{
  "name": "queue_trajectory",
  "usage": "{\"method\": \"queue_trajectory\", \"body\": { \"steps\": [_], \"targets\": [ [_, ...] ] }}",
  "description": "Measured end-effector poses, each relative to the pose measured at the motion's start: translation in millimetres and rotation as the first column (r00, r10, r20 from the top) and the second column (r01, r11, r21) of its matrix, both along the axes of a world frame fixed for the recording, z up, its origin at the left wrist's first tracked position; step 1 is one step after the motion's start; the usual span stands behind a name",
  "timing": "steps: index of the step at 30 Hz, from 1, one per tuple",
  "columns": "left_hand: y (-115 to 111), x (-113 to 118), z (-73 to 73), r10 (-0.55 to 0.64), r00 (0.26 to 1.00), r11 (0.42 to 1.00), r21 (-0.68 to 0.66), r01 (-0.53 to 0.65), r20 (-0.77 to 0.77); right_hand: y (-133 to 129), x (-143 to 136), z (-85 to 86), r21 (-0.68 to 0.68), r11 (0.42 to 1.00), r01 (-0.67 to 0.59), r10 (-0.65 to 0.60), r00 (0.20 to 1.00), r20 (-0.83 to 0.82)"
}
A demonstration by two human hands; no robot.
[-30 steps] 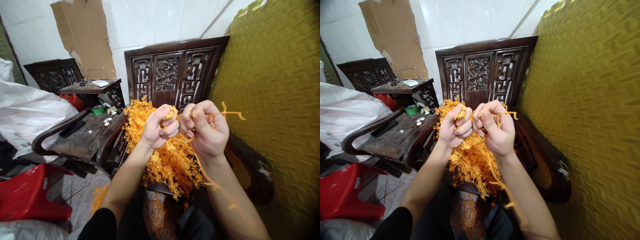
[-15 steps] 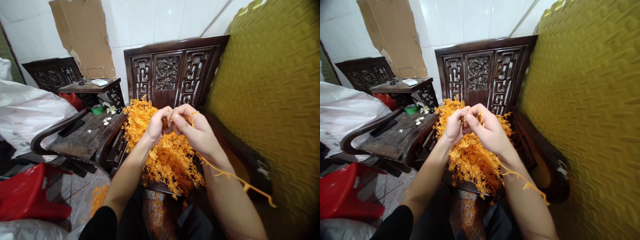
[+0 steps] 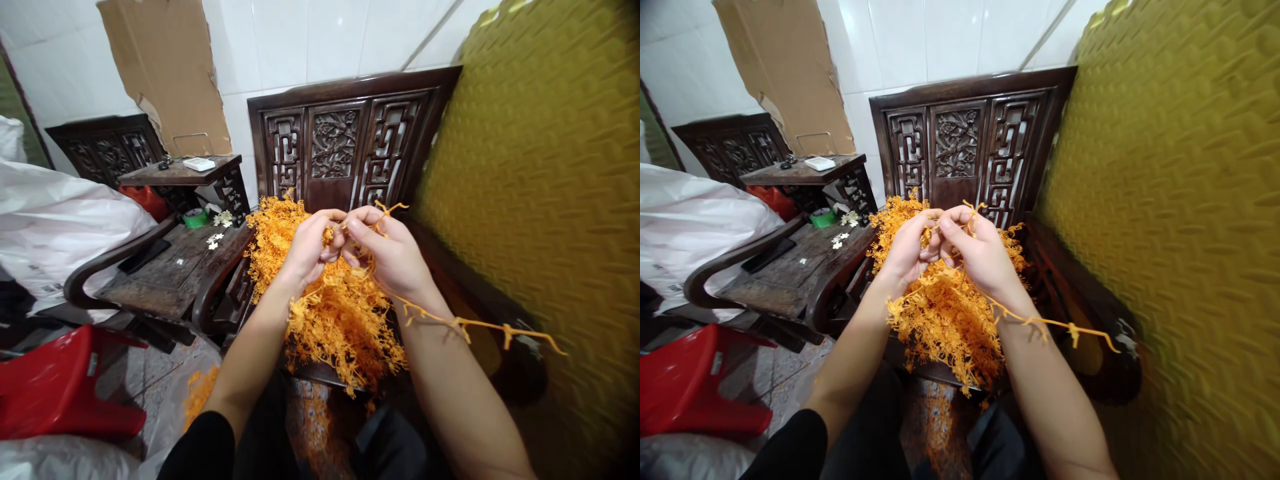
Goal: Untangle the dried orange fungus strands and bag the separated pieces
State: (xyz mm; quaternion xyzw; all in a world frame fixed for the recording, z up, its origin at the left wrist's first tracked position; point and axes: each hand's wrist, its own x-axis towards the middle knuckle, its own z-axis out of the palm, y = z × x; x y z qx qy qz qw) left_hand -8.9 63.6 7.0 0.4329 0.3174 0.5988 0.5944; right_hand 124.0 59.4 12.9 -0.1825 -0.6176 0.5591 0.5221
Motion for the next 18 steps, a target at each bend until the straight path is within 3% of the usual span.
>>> {"method": "queue_trajectory", "body": {
  "steps": [8, 13, 15, 18],
  "targets": [
    [-3.8, 4.1, -6.2, 0.063, 0.997, 0.998, 0.021, -0.062, -0.051, -8.2, -4.8, -3.5, 0.178, 0.97, 0.164, -0.213, 0.926, 0.31],
    [0.2, 12.6, -13.5, 0.116, 0.991, 0.991, 0.053, -0.12, 0.067, -12.0, -3.3, -0.7, 0.452, 0.85, 0.27, -0.47, 0.776, 0.42],
    [1.2, 15.6, -11.5, 0.149, 0.986, 0.986, 0.058, -0.154, 0.079, -13.8, -3.0, 0.2, 0.458, 0.853, 0.251, -0.452, 0.794, 0.407],
    [-6.2, 9.1, -1.6, 0.192, 0.981, 0.981, 0.042, -0.191, -0.019, -21.2, -1.5, 1.7, 0.379, 0.902, 0.208, -0.331, 0.895, 0.298]
  ]
}}
